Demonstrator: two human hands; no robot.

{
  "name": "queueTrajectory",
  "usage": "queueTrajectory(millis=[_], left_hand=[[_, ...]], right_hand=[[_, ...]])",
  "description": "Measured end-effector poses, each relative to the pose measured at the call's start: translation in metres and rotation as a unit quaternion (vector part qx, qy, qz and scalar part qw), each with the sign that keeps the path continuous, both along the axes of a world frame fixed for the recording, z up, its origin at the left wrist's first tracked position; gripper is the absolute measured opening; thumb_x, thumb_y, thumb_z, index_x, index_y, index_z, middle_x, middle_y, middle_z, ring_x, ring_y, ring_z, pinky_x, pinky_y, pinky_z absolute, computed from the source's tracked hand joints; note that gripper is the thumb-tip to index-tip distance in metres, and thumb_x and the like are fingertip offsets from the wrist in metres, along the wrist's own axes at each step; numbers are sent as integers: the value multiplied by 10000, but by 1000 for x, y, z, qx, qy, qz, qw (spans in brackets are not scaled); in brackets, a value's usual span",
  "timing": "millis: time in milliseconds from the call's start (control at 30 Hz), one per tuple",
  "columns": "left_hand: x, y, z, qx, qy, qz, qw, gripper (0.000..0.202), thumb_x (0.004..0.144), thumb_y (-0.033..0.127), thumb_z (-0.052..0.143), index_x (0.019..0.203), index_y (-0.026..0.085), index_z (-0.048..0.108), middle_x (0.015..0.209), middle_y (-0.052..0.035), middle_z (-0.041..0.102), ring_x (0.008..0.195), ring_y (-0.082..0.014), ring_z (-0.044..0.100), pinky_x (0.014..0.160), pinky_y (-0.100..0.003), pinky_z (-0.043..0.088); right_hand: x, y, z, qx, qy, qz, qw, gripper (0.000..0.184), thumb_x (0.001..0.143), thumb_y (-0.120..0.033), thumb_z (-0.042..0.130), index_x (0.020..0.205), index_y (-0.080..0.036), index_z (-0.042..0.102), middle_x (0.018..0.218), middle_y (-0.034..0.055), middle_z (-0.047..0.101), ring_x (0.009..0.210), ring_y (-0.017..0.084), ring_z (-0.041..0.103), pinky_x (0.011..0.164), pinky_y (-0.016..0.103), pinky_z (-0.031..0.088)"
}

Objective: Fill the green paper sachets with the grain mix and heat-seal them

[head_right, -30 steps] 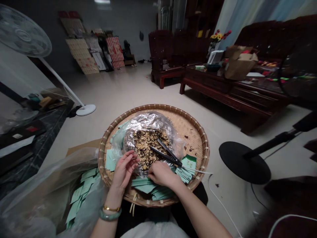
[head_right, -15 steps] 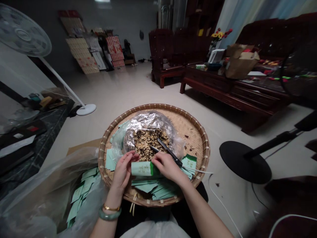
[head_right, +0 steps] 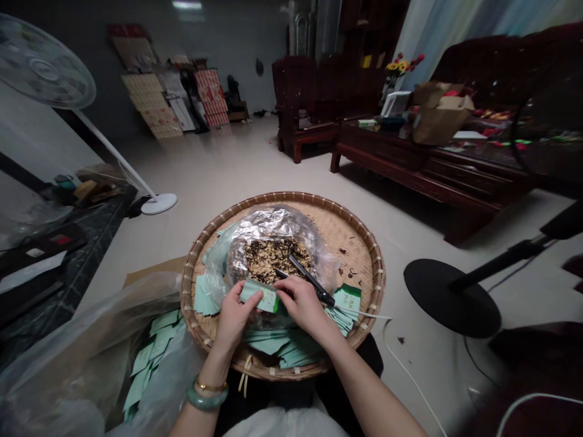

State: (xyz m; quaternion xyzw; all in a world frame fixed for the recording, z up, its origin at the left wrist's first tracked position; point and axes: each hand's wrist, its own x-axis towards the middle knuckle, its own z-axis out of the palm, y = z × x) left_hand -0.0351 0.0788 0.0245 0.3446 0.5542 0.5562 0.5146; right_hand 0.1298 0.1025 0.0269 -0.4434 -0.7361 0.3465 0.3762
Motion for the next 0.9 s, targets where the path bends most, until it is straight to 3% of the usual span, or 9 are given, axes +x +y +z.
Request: queueTrajectory(millis=[100,200,300,400,567,733,900], left_hand=[[6,1,-1,9,-99,-4,995,413,573,309,781,912,151,606,695,-12,678,586,-135,607,564,-237,486],[10,1,-3,-11,-95,-23,995,296,587,349,756,741,129,629,580,-2,634,527,-126,560,551,-239,455],[11,-1,-3,1,5,-60,998,210,585,313,742,617,135,636,517,14,590,511,-124,514,535,-229,418],[11,-2,-1,31,86,-99,991,148,622,274,703,596,140,646,550,10,596,544,-127,497,531,-217,381],[8,-4,2,20,104,-102,989,189,652,304,680,584,137,624,503,36,519,500,-108,435,493,-206,333],[7,-6,5,29,116,-123,985,168,678,299,668,712,137,700,601,0,621,586,-149,525,564,-229,396],[8,-6,3,29,111,-115,987,191,685,307,647,733,132,707,599,-3,622,577,-151,527,575,-241,415]], right_hand=[[-9,-3,-5,-31,60,-48,997,135,841,-231,501,858,-178,625,810,42,638,730,165,590,675,281,479],[-14,-6,-7,-27,57,-59,996,225,827,-223,508,1038,-179,576,879,57,645,769,178,607,693,298,504],[-12,-6,1,91,-8,-45,995,510,813,-175,510,1314,-190,413,1211,128,553,1085,242,531,902,404,466],[-9,-2,9,203,-92,-1,975,514,831,-129,477,1335,-212,423,1350,118,459,1247,271,382,1019,487,369],[-10,1,6,254,-109,19,961,373,883,-145,436,1233,-232,533,1210,104,578,1166,257,451,958,493,427],[-8,-2,2,223,-64,-10,973,340,875,-160,472,1208,-178,538,1007,117,586,964,221,527,829,396,496],[-7,-4,-2,255,-57,-30,965,316,880,-147,470,1165,-215,590,943,100,574,903,214,538,766,374,505]])
